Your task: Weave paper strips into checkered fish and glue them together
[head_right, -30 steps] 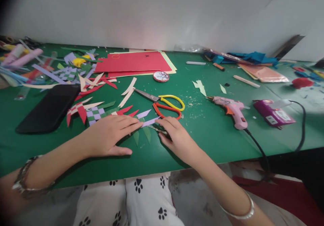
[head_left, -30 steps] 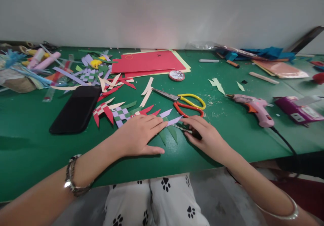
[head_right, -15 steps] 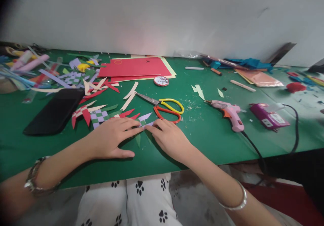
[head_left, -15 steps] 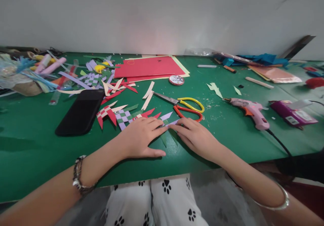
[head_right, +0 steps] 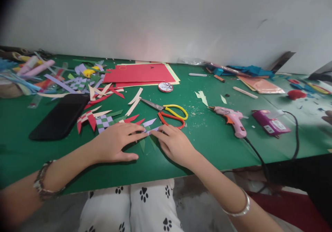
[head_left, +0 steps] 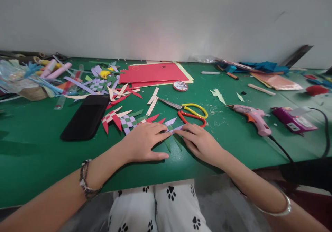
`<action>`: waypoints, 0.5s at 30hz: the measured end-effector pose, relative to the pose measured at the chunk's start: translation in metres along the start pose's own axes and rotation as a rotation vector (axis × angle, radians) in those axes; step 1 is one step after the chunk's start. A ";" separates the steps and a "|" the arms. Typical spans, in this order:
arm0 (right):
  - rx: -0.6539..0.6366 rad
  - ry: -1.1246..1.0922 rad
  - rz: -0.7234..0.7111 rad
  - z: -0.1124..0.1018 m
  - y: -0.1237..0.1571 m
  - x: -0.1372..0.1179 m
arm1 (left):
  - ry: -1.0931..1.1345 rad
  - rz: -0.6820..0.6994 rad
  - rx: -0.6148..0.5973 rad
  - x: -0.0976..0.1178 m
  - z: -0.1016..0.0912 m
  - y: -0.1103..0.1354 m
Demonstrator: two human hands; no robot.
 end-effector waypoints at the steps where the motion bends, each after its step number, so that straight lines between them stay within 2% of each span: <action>1: -0.002 0.014 -0.004 0.000 0.000 -0.001 | -0.001 0.000 -0.002 0.000 0.000 0.000; 8: -0.024 0.098 0.011 0.001 -0.002 -0.005 | 0.007 -0.006 0.040 0.002 -0.005 -0.002; 15: 0.015 0.020 0.016 -0.001 -0.001 -0.002 | 0.015 -0.006 0.045 0.000 -0.004 -0.002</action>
Point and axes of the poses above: each hand's wrist, its own y-axis away from the middle knuckle, its own z-axis out of the palm, x = y × z, the point moved 9 cm from there along -y, towards the middle knuckle, and after that the axes turned 5 degrees about z, right-handed, at the moved point
